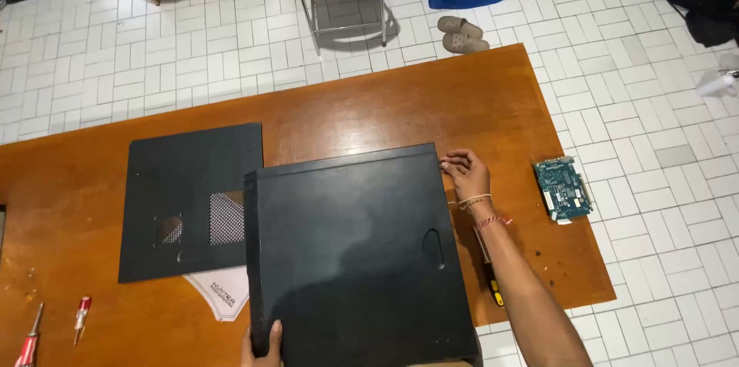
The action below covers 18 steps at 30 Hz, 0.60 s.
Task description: The person aligns and places a metal side panel onto a computer tower case, secures it by tightening screws with a screwdriver, and then lifts a cooling fan and places it onto the motherboard inside the case.
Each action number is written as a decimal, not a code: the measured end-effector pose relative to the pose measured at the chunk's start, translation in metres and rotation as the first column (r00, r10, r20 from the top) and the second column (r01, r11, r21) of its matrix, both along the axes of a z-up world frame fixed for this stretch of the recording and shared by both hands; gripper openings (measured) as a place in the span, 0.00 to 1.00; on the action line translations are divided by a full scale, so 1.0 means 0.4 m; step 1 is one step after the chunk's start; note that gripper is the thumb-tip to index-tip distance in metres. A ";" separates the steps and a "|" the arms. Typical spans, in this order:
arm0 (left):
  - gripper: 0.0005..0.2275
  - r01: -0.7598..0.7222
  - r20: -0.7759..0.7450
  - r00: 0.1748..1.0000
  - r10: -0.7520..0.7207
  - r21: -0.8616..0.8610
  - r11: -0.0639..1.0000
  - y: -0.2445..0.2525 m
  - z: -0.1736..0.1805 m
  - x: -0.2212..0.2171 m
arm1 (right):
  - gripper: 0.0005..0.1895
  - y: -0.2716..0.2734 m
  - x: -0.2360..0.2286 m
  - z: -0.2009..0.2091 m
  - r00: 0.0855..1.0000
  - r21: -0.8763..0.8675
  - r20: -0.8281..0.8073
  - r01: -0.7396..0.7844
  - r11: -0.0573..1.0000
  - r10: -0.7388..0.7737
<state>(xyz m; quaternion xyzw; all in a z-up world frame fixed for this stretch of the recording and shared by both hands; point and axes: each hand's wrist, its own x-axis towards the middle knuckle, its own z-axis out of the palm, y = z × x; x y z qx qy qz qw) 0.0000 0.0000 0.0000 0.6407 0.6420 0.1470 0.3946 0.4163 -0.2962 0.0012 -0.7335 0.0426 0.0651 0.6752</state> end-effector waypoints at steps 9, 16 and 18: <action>0.33 -0.002 -0.153 0.988 -0.006 -0.051 0.999 0.014 0.021 0.005 | 0.08 -0.018 0.005 0.022 0.989 -0.078 0.054 -0.131 0.988 0.135; 0.32 0.031 0.056 0.998 -0.029 -0.028 0.999 0.009 -0.010 0.009 | 0.03 -0.024 0.007 0.012 0.988 -0.178 0.092 -0.109 0.978 0.127; 0.30 0.035 0.064 0.997 -0.033 -0.022 0.999 0.007 0.005 0.013 | 0.03 -0.013 0.010 0.004 0.994 -0.153 0.066 -0.078 0.985 0.089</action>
